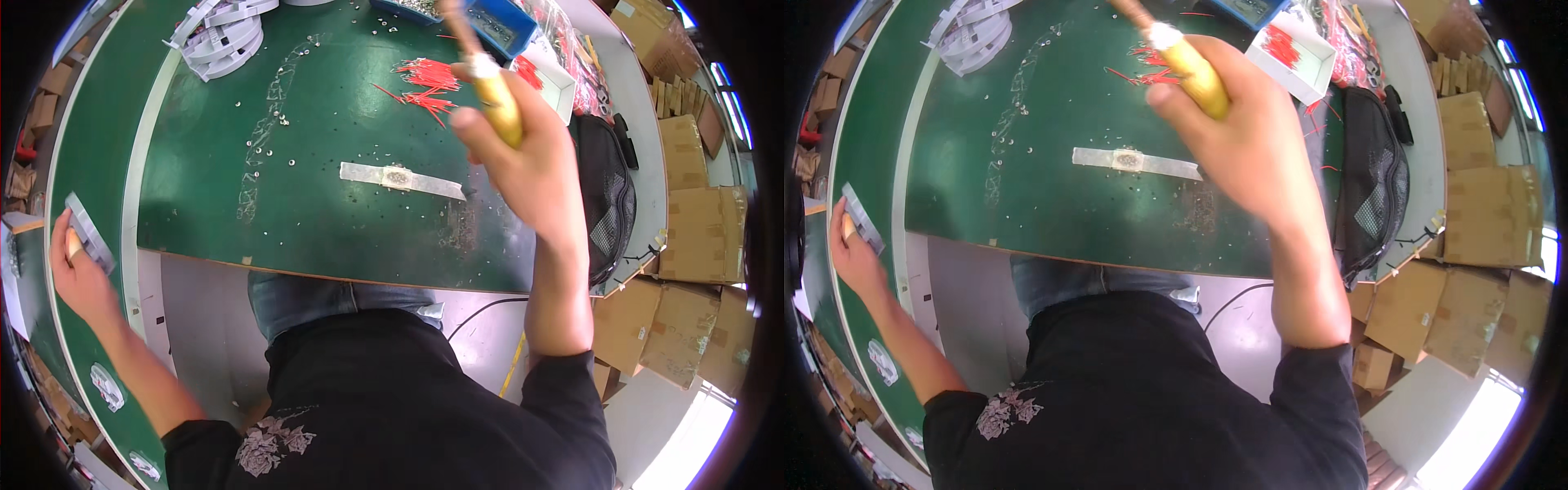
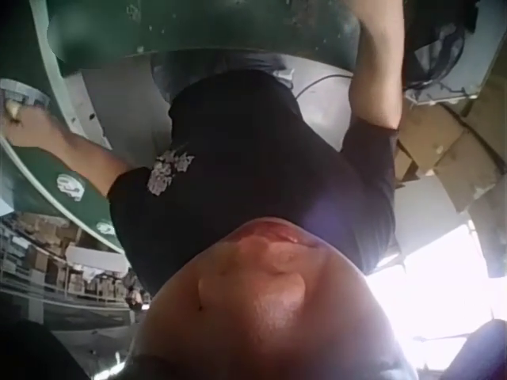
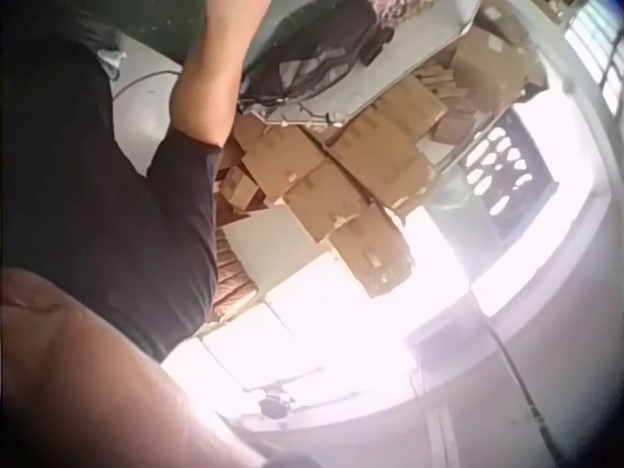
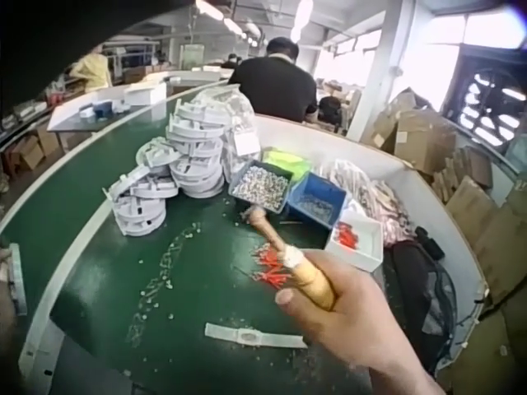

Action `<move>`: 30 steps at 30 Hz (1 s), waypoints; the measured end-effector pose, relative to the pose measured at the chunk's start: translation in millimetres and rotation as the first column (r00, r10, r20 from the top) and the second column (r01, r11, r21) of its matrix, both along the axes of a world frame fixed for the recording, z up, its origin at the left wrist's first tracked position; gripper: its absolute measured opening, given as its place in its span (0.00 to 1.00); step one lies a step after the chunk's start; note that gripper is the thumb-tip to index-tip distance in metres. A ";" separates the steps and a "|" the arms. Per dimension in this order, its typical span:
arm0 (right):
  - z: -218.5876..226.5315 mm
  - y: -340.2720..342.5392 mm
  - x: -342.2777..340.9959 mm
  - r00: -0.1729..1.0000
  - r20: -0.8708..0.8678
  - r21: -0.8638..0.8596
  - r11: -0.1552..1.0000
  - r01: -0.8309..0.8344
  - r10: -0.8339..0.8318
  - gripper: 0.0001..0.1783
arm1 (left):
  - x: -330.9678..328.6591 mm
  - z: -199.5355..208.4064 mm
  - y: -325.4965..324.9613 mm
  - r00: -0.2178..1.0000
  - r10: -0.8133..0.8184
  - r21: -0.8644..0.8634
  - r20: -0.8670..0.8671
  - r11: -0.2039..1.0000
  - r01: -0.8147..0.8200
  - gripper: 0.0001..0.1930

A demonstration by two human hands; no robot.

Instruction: Manually assembling and applying adhesive to small components on circular electronic boards at a workstation.

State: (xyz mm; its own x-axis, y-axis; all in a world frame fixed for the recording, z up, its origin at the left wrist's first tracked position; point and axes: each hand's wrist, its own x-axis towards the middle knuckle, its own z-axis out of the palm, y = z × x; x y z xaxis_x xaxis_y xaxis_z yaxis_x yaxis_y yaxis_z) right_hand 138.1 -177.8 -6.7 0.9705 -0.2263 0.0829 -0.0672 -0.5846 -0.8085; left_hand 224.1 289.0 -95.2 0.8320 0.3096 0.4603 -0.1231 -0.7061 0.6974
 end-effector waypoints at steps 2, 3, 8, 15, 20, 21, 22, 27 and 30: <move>-6.6 -11.1 23.3 1.000 -0.025 -0.231 0.973 -0.017 0.012 0.15 | 16.2 -4.3 90.5 0.962 0.178 0.457 -0.209 0.887 -0.064 0.18; -16.1 -14.2 37.8 0.995 -0.094 -0.393 0.918 -0.053 0.017 0.16 | 25.4 -15.7 137.6 0.963 0.178 0.457 -0.204 0.887 -0.067 0.18; -38.2 -5.8 83.5 0.972 -0.234 -0.574 0.808 -0.131 -0.009 0.19 | -23.8 -48.3 247.0 0.944 0.046 0.228 -0.328 0.973 0.032 0.35; -31.6 12.4 112.4 0.879 -0.475 -0.603 0.716 -0.352 0.033 0.15 | -240.7 -48.1 318.7 0.589 0.550 0.473 -0.592 0.829 -0.298 0.40; -22.3 7.4 99.3 0.934 -0.342 -0.617 0.724 -0.310 0.108 0.17 | -249.6 -44.4 309.6 0.634 0.570 0.455 -0.522 0.815 -0.358 0.35; -10.9 8.7 94.4 0.936 -0.332 -0.532 0.797 -0.286 0.114 0.16 | -239.0 -39.7 295.6 0.645 0.580 0.440 -0.498 0.810 -0.388 0.34; -2.4 8.4 88.2 0.941 -0.321 -0.445 0.860 -0.250 0.108 0.16 | -226.1 -36.5 284.4 0.663 0.581 0.421 -0.473 0.810 -0.409 0.34; 1.4 -1.1 59.4 0.974 -0.163 -0.338 0.919 -0.203 0.155 0.14 | -140.0 12.1 149.8 0.905 -0.229 -0.839 0.359 0.346 0.420 0.48; 7.6 9.4 42.6 0.987 -0.112 -0.250 0.959 -0.136 0.111 0.16 | -87.6 14.7 112.9 0.718 -0.489 -0.754 0.495 0.169 0.634 0.48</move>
